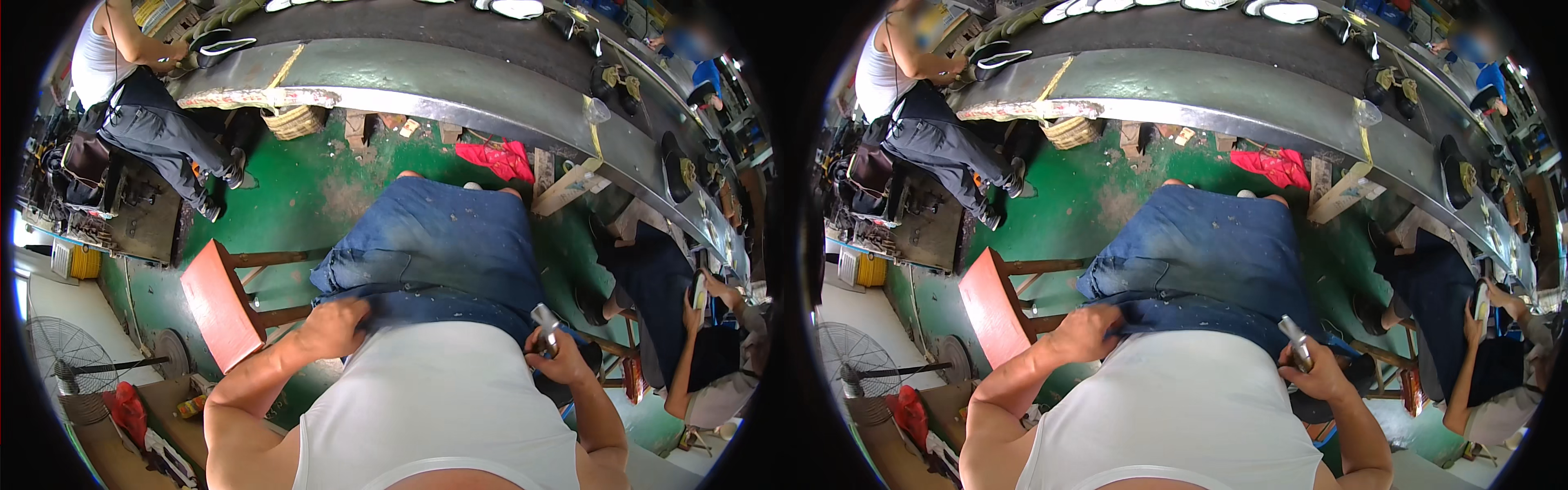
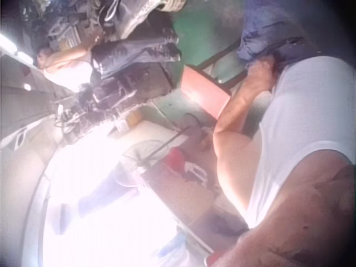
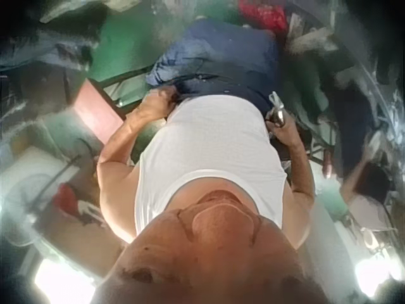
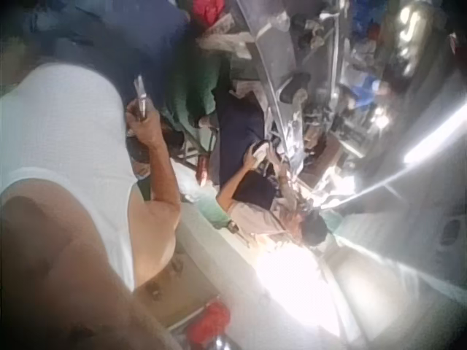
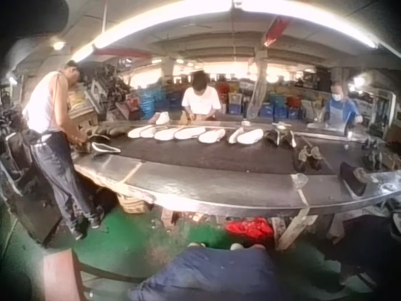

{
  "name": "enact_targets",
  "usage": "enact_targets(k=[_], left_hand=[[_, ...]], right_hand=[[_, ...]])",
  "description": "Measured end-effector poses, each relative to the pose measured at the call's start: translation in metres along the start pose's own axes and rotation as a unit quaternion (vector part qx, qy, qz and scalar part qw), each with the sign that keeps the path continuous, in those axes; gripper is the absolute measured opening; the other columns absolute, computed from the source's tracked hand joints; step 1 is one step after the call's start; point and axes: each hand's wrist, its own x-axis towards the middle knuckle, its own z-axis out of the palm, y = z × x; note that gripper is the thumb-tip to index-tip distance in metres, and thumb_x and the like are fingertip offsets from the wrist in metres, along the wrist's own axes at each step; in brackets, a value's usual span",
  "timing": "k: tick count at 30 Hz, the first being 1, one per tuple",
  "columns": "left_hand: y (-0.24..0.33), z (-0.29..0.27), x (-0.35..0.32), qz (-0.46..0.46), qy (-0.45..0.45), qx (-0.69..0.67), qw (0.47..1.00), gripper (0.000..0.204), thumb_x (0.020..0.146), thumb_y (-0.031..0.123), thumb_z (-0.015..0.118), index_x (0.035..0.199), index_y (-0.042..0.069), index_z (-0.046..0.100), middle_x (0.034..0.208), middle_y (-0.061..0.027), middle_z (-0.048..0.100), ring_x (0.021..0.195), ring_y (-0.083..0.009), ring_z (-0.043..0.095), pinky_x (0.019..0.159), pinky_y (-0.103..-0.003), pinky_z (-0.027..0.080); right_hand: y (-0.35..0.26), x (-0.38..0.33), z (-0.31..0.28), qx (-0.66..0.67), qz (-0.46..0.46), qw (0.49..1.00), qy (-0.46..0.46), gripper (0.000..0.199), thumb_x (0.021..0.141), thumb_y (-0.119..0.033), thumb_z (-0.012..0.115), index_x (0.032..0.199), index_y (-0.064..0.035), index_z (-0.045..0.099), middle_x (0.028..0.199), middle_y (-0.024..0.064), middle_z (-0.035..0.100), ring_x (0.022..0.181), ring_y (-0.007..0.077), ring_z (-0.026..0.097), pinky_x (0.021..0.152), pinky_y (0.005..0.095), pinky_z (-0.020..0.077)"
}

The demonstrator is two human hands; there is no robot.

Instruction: Manual shoe lasting and assembly on a production line using pliers.

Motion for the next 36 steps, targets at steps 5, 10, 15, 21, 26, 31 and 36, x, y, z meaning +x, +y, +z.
enact_targets(k=[5, 10, 15, 21, 26, 31, 36], left_hand=[[0.000, 0.002, -0.031, -0.150, -0.270, 0.116, 0.944, 0.024, 0.083, 0.024, 0.059, 0.096, 0.005, 0.066, 0.081, -0.0185, 0.069, 0.081, -0.0396, 0.067, 0.078, -0.047, 0.054], [-0.007, -0.004, -0.043, -0.131, -0.171, -0.039, 0.976, 0.020, 0.086, 0.023, 0.062, 0.091, 0.004, 0.064, 0.089, -0.0187, 0.069, 0.082, -0.0394, 0.066, 0.075, -0.049, 0.053], [-0.009, 0.015, -0.023, -0.031, -0.078, -0.033, 0.996, 0.017, 0.088, 0.018, 0.062, 0.084, 0.001, 0.060, 0.084, -0.0184, 0.064, 0.081, -0.0408, 0.064, 0.072, -0.048, 0.052], [0.000, -0.031, -0.039, -0.054, -0.170, -0.150, 0.972, 0.024, 0.089, 0.017, 0.056, 0.073, -0.001, 0.053, 0.074, -0.0191, 0.058, 0.070, -0.0370, 0.060, 0.066, -0.045, 0.049], [-0.024, -0.027, -0.001, -0.095, -0.330, -0.219, 0.913, 0.019, 0.089, 0.019, 0.061, 0.084, 0.000, 0.061, 0.083, -0.0102, 0.065, 0.078, -0.0217, 0.062, 0.072, -0.035, 0.050], [-0.067, -0.056, 0.071, -0.123, -0.356, -0.423, 0.824, 0.028, 0.090, 0.009, 0.070, 0.116, 0.001, 0.065, 0.113, -0.0073, 0.069, 0.106, -0.0150, 0.063, 0.092, -0.031, 0.051], [-0.079, -0.099, 0.191, -0.130, -0.127, -0.380, 0.907, 0.021, 0.095, 0.011, 0.066, 0.113, -0.001, 0.064, 0.105, -0.0051, 0.069, 0.097, -0.0119, 0.063, 0.087, -0.027, 0.051]], right_hand=[[-0.006, 0.005, 0.001, -0.118, -0.012, 0.993, 0.012, 0.023, 0.080, -0.001, 0.075, 0.098, -0.0039, 0.061, 0.089, 0.0051, 0.067, 0.082, 0.0133, 0.062, 0.076, 0.0307, 0.0509], [-0.019, 0.015, -0.005, -0.173, -0.022, 0.984, -0.024, 0.024, 0.080, -0.002, 0.076, 0.098, -0.0047, 0.061, 0.085, 0.0048, 0.067, 0.078, 0.0145, 0.062, 0.073, 0.0313, 0.0506], [-0.004, 0.017, -0.014, -0.115, -0.026, 0.993, -0.033, 0.024, 0.079, -0.001, 0.076, 0.097, -0.0051, 0.061, 0.083, 0.0025, 0.066, 0.077, 0.0129, 0.061, 0.074, 0.0312, 0.0503], [-0.006, 0.033, -0.020, -0.044, 0.017, 0.997, -0.053, 0.026, 0.079, 0.001, 0.075, 0.098, -0.0052, 0.058, 0.087, 0.0019, 0.064, 0.083, 0.0108, 0.059, 0.078, 0.0301, 0.0493], [0.003, 0.031, -0.050, 0.043, 0.042, 0.990, -0.126, 0.028, 0.080, -0.002, 0.076, 0.101, -0.0054, 0.058, 0.092, 0.0018, 0.064, 0.084, 0.0113, 0.058, 0.078, 0.0298, 0.0490], [-0.034, 0.063, -0.072, -0.113, 0.053, 0.987, -0.102, 0.029, 0.083, -0.020, 0.077, 0.102, -0.0052, 0.060, 0.088, 0.0024, 0.063, 0.079, 0.0116, 0.058, 0.075, 0.0307, 0.0491], [-0.081, 0.162, -0.105, -0.284, -0.136, 0.948, 0.039, 0.039, 0.085, -0.029, 0.075, 0.108, -0.0027, 0.057, 0.088, 0.0164, 0.066, 0.080, 0.0325, 0.066, 0.074, 0.0393, 0.0515]])
